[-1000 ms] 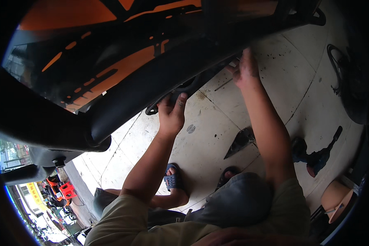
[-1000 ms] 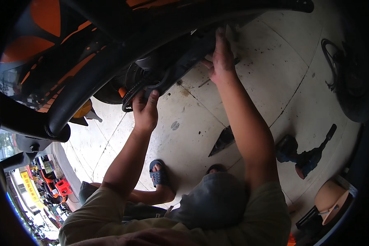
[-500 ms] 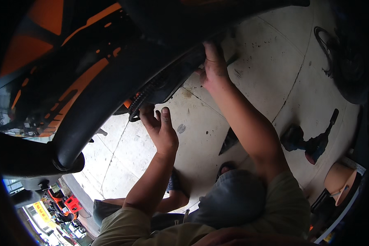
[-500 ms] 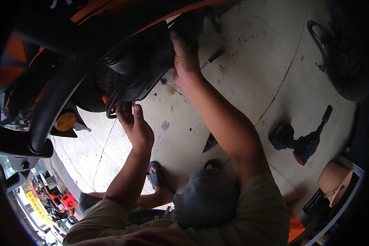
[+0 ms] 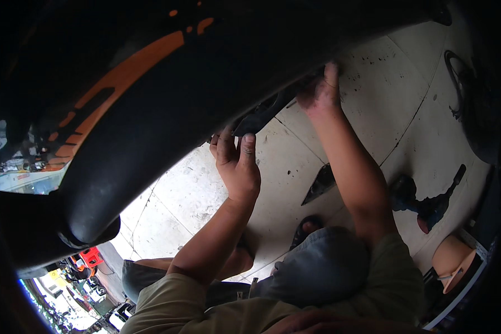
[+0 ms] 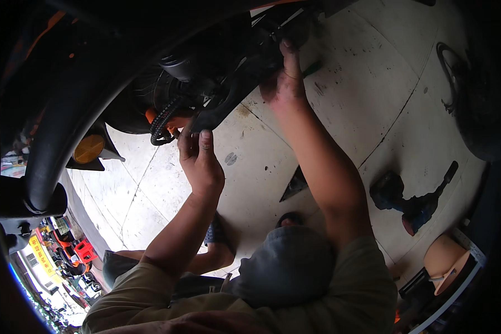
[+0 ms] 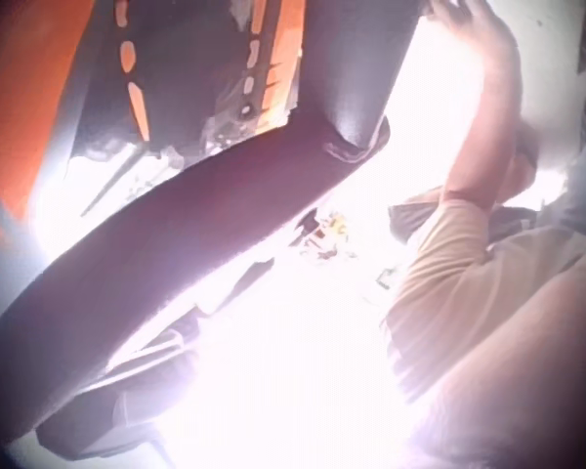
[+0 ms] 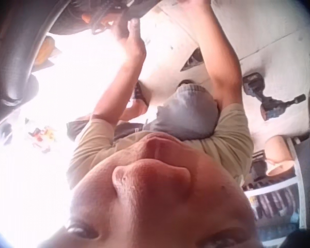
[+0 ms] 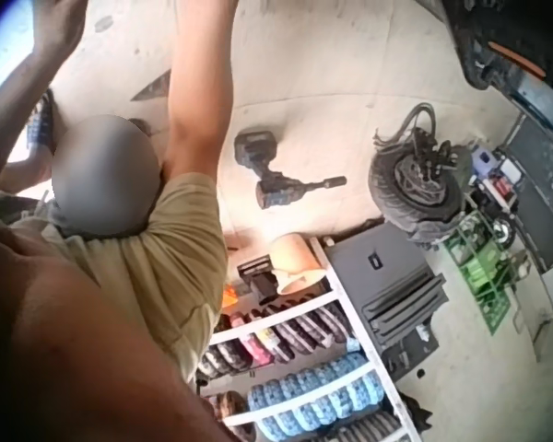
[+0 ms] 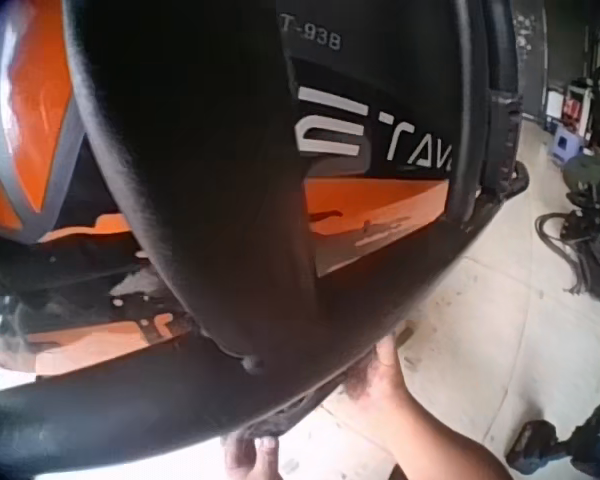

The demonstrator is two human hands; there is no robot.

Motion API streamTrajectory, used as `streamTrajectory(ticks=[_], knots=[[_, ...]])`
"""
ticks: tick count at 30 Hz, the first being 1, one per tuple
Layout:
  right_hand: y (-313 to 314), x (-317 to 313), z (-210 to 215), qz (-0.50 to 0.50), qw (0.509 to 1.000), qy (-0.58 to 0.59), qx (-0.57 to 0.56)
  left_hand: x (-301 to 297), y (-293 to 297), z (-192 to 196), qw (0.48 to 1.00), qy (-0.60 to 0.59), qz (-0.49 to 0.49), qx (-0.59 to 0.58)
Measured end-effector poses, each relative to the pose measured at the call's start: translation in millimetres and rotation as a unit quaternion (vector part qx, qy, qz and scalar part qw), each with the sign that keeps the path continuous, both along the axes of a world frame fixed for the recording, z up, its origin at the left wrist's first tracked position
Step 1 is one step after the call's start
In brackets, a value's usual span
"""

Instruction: The person assembles a moped by attaching a black plastic cover to the rear wheel area using a cordless drill and hand tools. They position the cover, secure it with screws, and then organize tools into a drawer.

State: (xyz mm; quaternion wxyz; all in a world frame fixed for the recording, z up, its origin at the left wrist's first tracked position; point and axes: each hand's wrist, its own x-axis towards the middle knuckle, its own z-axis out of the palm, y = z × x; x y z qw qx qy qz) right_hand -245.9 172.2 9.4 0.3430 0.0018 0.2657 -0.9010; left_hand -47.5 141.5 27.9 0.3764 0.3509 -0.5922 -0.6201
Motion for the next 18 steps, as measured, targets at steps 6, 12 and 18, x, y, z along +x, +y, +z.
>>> streamTrajectory(ticks=[6, 12, 18], knots=[[2.8, -6.2, -12.6, 0.041, 0.997, 0.044, -0.047, 8.7, 4.2, -0.6, 0.998, -0.045, -0.033, 0.007], [4.0, -5.9, -3.3, 0.030, 0.998, 0.012, 0.051, 7.6, -4.0, -11.1, 0.989, 0.054, 0.005, 0.135], [-5.2, -10.9, 8.3, -0.004, 0.996, 0.024, 0.090, 2.6, -20.6, 5.3, 0.970, 0.085, -0.070, 0.216]])
